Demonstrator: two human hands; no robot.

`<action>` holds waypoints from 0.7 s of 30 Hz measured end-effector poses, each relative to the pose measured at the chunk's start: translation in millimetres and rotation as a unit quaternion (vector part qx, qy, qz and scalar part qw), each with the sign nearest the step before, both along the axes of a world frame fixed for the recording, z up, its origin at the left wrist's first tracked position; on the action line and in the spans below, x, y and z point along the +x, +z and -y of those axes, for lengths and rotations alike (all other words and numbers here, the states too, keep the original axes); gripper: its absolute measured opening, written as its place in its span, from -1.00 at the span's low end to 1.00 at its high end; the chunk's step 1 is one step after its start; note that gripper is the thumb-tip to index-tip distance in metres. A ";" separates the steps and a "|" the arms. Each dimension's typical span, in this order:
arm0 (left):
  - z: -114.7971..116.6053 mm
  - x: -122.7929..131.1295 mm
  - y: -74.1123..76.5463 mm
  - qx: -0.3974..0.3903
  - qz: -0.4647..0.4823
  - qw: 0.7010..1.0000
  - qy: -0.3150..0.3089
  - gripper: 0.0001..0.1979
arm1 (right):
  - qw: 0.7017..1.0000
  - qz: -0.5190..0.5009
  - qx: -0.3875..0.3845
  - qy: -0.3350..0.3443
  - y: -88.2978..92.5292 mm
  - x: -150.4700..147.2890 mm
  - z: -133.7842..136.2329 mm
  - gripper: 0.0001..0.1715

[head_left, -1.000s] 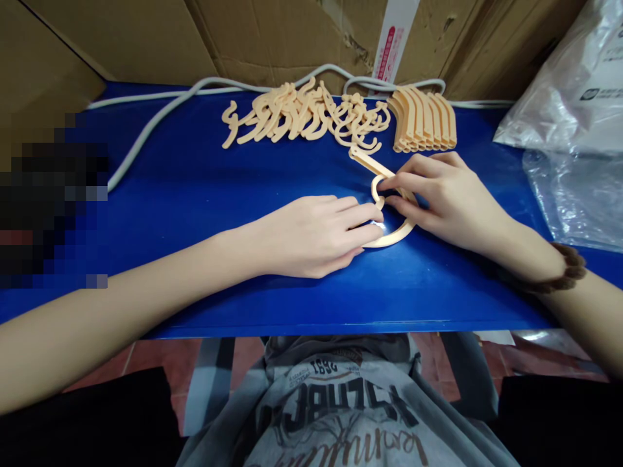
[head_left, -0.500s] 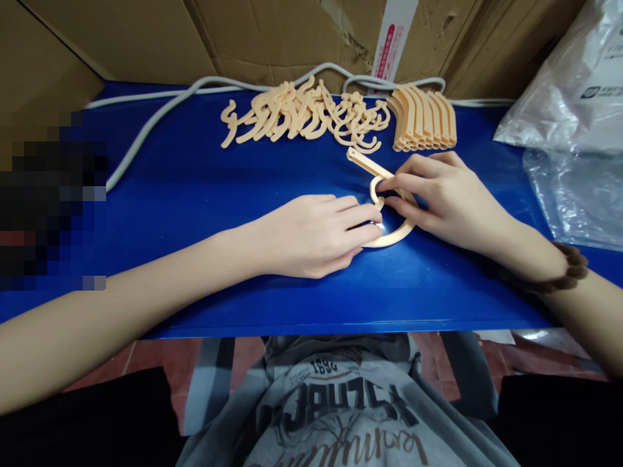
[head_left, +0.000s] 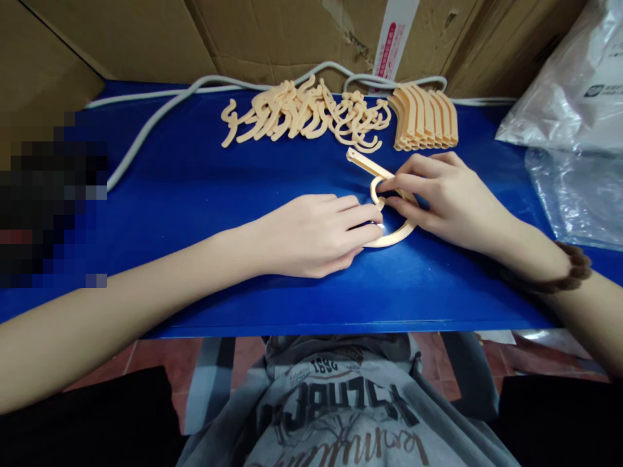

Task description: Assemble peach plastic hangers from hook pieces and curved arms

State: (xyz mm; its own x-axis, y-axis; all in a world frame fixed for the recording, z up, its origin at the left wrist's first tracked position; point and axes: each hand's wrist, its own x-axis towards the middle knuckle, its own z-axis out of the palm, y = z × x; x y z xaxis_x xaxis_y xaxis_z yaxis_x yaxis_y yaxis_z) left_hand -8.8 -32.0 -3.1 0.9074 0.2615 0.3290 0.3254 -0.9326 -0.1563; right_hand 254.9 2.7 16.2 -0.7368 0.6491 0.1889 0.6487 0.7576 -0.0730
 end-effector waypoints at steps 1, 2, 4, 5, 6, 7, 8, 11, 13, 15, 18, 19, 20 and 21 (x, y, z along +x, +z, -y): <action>0.0 0.0 -0.1 0.000 0.002 1.000 -0.001 -0.73 | 1.000 0.000 0.002 0.002 0.1 0.1 -0.1 -0.54; 0.0 0.1 -0.2 0.000 0.002 1.000 -0.003 -0.73 | 1.000 0.000 0.004 0.005 0.2 0.2 -0.2 -0.54; 0.1 0.2 -0.3 -0.002 0.003 1.000 -0.002 -0.73 | 1.000 -0.001 0.006 0.011 -0.1 0.5 -0.4 -0.54; 0.2 0.4 -0.4 -0.002 0.003 1.000 -0.002 -0.73 | 1.000 -0.001 0.005 0.013 -0.4 0.8 -0.6 -0.55; 0.3 0.4 -0.5 -0.002 0.004 1.000 -0.002 -0.73 | 1.000 -0.001 0.005 0.014 -0.7 1.0 -0.8 -0.55; 0.4 0.5 -0.6 -0.002 0.005 1.000 -0.002 -0.73 | 1.000 -0.001 0.005 0.014 -1.0 1.3 -0.9 -0.55; 0.4 0.5 -0.6 -0.002 0.005 1.000 -0.002 -0.73 | 1.000 -0.001 0.004 0.014 -1.3 1.5 -1.0 -0.55; 0.2 0.4 -0.9 0.000 -0.001 1.000 0.001 -0.72 | 1.000 -0.001 0.001 0.016 -1.2 1.5 -0.8 -0.55; 0.0 0.2 -1.1 0.001 -0.001 1.000 0.001 -0.72 | 1.000 0.000 -0.007 0.014 -0.5 1.0 -0.4 -0.55; -0.1 0.3 -1.5 0.003 0.007 1.000 -0.003 -0.73 | 1.000 -0.001 -0.016 0.009 0.3 0.4 0.2 -0.54; 0.0 0.5 -2.0 0.003 0.014 1.000 -0.006 -0.73 | 1.000 0.000 -0.023 0.005 1.1 -0.5 0.8 -0.53; 0.0 0.6 -2.1 0.002 0.014 1.000 -0.007 -0.73 | 1.000 0.001 -0.022 0.006 1.1 -0.7 0.8 -0.52; 0.1 0.7 -2.2 0.000 0.014 1.000 -0.006 -0.73 | 1.000 0.002 -0.021 0.008 1.0 -0.8 0.8 -0.51; 0.1 0.8 -2.3 -0.001 0.013 1.000 -0.005 -0.73 | 1.000 0.002 -0.020 0.009 0.8 -0.8 0.8 -0.51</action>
State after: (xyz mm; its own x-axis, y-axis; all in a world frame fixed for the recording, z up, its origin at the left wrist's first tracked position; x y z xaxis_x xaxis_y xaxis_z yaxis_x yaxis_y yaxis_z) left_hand -8.0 -32.1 -5.3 0.9012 0.2523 0.3524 0.3195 -0.9362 -0.1468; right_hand 254.1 1.9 17.1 -0.7497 0.6422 0.1596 0.6349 0.7661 -0.1003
